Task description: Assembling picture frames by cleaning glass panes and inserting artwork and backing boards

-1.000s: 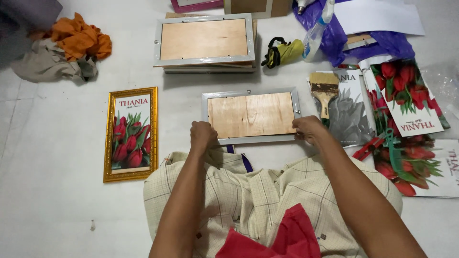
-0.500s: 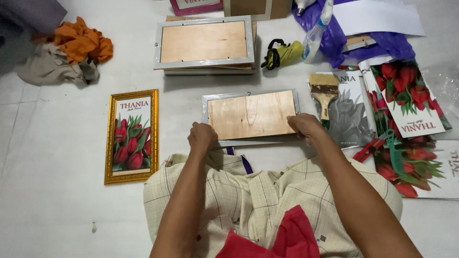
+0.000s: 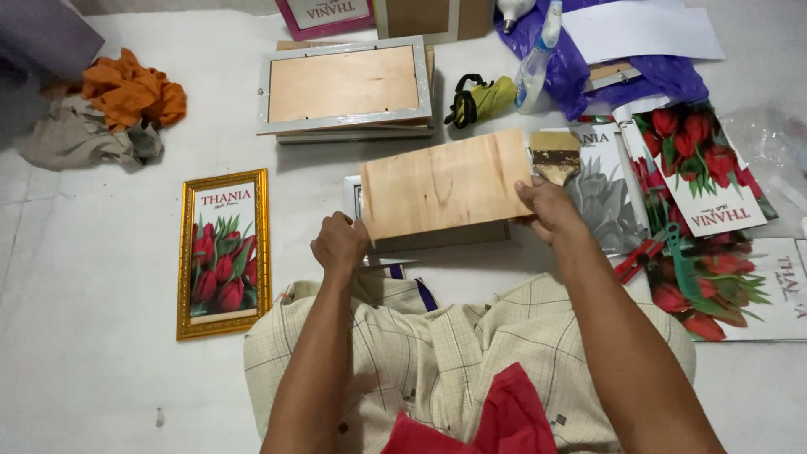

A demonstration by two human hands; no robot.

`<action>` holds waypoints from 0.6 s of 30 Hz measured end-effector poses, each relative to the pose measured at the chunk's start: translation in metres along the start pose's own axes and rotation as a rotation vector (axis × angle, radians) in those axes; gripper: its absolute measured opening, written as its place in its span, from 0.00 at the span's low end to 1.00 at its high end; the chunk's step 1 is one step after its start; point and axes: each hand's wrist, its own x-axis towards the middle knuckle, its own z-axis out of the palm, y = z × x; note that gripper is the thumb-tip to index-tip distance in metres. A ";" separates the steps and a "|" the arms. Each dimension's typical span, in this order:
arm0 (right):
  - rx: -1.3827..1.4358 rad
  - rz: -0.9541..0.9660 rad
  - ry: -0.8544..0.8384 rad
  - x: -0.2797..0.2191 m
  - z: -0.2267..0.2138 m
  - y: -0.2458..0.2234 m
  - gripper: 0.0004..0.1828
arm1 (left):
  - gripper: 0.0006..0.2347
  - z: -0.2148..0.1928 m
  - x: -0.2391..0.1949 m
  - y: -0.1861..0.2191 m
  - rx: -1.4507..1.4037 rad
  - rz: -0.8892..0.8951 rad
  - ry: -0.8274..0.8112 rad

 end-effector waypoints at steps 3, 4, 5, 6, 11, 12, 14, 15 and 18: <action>0.115 -0.067 -0.032 0.019 -0.010 -0.001 0.23 | 0.24 -0.012 -0.010 0.008 -0.154 0.060 -0.012; 0.114 -0.068 -0.032 0.019 -0.010 0.000 0.23 | 0.24 -0.009 -0.006 0.007 -0.155 0.060 -0.011; 0.142 -0.069 -0.030 0.019 -0.011 0.000 0.23 | 0.28 -0.005 -0.002 0.005 -0.486 0.004 -0.143; 0.169 -0.070 -0.027 0.019 -0.011 0.000 0.22 | 0.32 -0.002 0.001 0.004 -0.816 -0.054 -0.277; 0.071 -0.073 -0.010 -0.001 0.006 -0.010 0.26 | 0.29 -0.005 0.013 -0.002 -1.220 -0.152 -0.496; 0.032 -0.065 -0.011 -0.006 0.010 -0.012 0.29 | 0.22 0.004 0.024 -0.013 -1.267 -0.179 -0.512; 0.003 -0.093 -0.015 -0.020 0.018 -0.021 0.30 | 0.21 0.003 0.021 -0.013 -1.305 -0.163 -0.524; -0.024 -0.123 -0.016 -0.027 0.023 -0.025 0.31 | 0.19 0.001 0.020 -0.012 -1.343 -0.145 -0.538; 0.117 -0.108 -0.093 -0.028 0.024 -0.036 0.41 | 0.14 0.014 0.036 -0.023 -1.434 -0.067 -0.521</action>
